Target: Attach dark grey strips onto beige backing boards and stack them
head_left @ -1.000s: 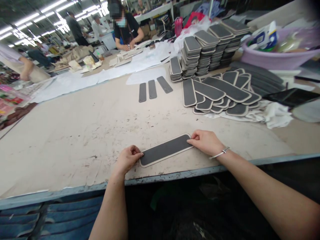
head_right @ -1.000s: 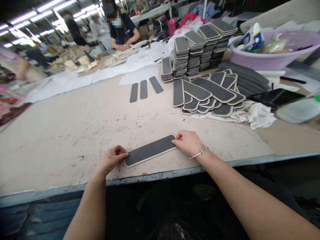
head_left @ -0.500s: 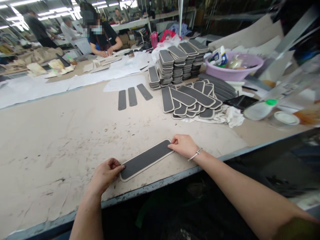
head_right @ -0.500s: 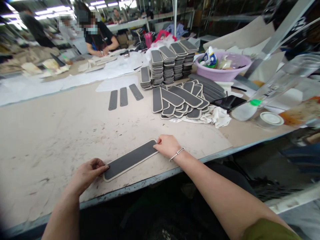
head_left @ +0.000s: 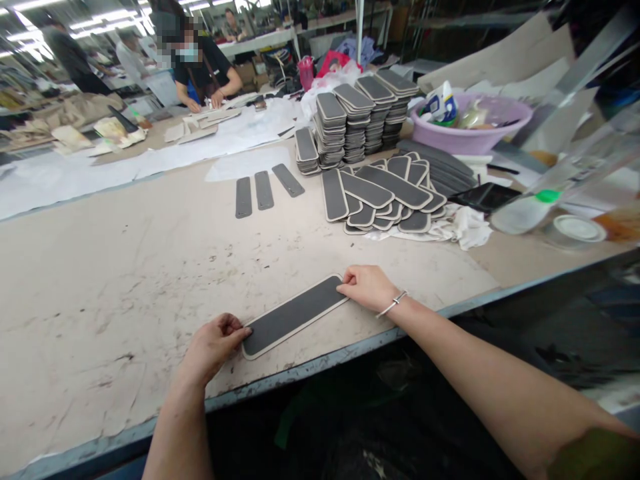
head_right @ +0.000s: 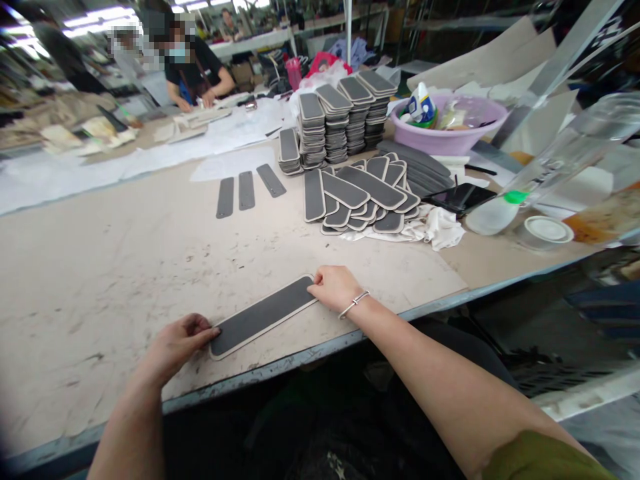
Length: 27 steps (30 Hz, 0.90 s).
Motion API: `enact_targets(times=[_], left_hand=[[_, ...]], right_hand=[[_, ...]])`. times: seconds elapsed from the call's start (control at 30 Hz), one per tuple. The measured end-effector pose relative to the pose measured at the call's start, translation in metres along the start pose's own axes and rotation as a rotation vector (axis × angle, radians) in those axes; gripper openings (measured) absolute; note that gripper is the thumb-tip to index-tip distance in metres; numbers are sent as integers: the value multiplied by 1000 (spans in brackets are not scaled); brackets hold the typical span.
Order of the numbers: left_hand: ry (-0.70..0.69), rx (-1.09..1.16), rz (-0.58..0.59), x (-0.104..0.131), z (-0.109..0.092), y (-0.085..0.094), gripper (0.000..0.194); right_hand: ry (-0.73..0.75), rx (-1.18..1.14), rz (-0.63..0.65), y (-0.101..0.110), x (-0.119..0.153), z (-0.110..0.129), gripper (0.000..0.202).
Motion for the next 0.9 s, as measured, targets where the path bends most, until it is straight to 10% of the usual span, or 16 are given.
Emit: enact_targets(times=[0.63,0.9], left_hand=[[4,-79,21,1,-5,1,29],[-22,-99,34,-4,-1,3,31]], right_hand=[[66,142,11,1,7,3,16],[245,188,-180,4,27,35,34]])
Point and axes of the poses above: each hand's wrist, its own x-axis away from the middle knuckle, its own y-axis out of the back of the hand, z = x × y, the point moved 2 cm from there along -x, towards the middle knuckle, and after that the axes turned 2 degrees about y, right-handed, at the moved point
